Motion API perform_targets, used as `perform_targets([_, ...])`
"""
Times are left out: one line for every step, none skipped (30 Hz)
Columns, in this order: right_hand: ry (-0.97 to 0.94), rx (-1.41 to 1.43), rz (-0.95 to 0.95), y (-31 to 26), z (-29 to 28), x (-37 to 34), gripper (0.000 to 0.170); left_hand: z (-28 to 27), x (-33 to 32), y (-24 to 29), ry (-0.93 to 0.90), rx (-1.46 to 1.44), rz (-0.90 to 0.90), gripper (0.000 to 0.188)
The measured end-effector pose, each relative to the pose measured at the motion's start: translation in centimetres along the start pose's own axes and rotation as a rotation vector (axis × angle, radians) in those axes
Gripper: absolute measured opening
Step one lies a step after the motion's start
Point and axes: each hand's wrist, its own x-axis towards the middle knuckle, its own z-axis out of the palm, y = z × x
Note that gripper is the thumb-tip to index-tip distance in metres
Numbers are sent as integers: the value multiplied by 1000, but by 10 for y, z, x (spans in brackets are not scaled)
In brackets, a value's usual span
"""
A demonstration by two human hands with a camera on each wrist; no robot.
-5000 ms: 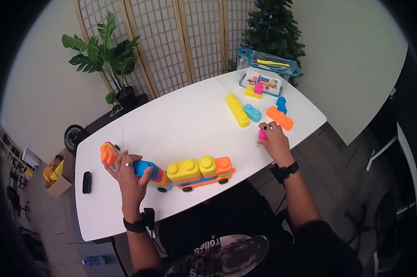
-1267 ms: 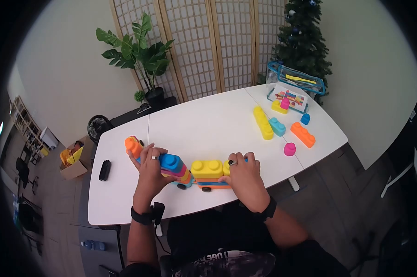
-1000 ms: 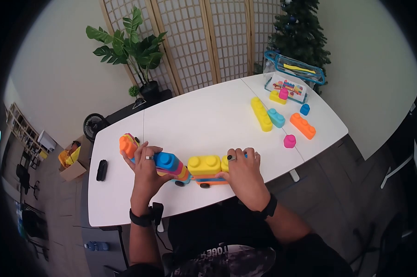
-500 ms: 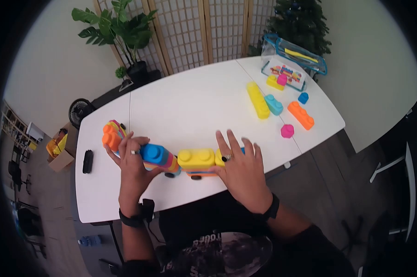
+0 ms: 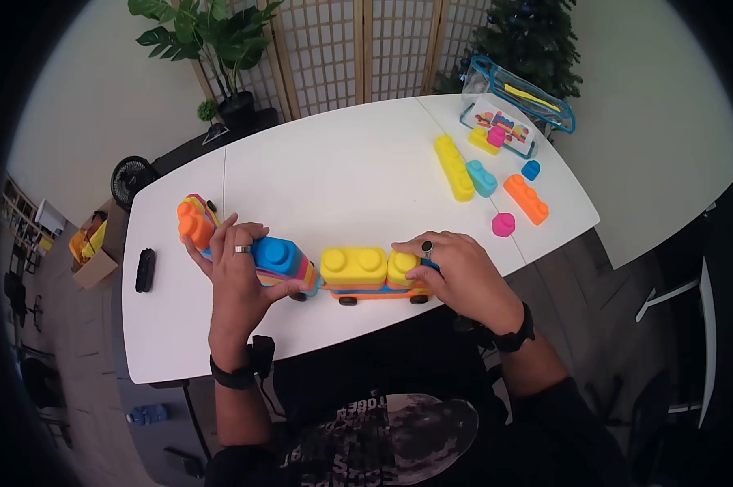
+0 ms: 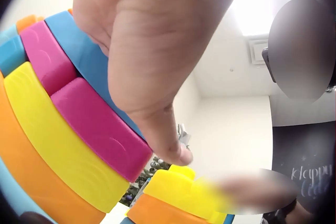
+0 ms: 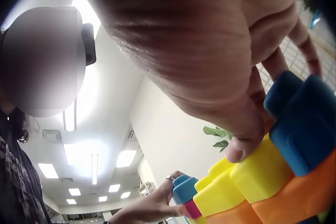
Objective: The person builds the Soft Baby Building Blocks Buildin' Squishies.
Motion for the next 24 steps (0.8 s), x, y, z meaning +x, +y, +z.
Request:
perform_targets([-11,51,26,-1,-1,2,38,3,0,-2,9,12,4,92])
perform_targets([-21,103,52,-1,-1,3,36,6,0,-4,19,24,7,92])
perform_targets([-29,139,67,0,-1,3,37,9,0,-7,28,15,23,94])
perform_targets([-37,176,80,2,1,4,39,12,1,-11,37,9,38,95])
perform_targets([-49,215,91,4,4,3,41,14,-1,-14,45,4,49,97])
perform_targets([-8,193,58,7,6,1,43,16,0,-14,56,-39,67,95])
perform_targets([15,178,-3,11,10,-1,45,14,0,-14,76,-63,61,94])
perform_targets([33,171,-77,16,16,0,47,10,0,-9,56,-49,40,92])
perform_targets([-17,158,-108,24,20,1,62,10,0,-11,86,-45,66,92])
perform_targets([-12,168,-94,17,21,3,69,7,-2,-13,76,-45,47,92])
perform_targets([10,167,-51,14,17,-2,78,9,0,-11,60,-68,52,91])
perform_targets([90,218,-129,22,15,-2,86,12,1,-13,78,-46,55,91])
perform_targets([173,265,-191,36,14,3,95,13,0,-15,86,-36,64,91])
perform_targets([250,314,-249,47,8,4,104,12,2,-12,93,-21,73,88])
perform_targets([363,487,-234,54,-8,7,108,12,2,-10,93,-28,55,89])
perform_targets([486,665,-235,57,-26,15,112,15,1,-9,81,-34,45,89])
perform_targets([692,815,-273,50,-47,20,109,13,1,-9,78,-26,34,89])
perform_targets([879,712,-339,48,-68,24,105,11,1,-9,66,-16,29,89])
perform_targets([980,549,-511,57,-87,27,101,11,1,-8,57,-3,23,90])
perform_targets([1048,519,-626,59,-102,27,91,10,3,-8,50,8,18,90])
perform_targets([1067,442,-601,60,-104,32,92,9,4,-8,59,5,22,90])
perform_targets([1080,361,-564,59,-104,34,94,10,2,-8,58,-6,25,90])
perform_targets([1087,277,-529,61,-107,36,96,12,1,-8,60,-22,24,90])
perform_targets([971,97,-444,82,-103,39,82,12,1,-10,59,-30,29,90])
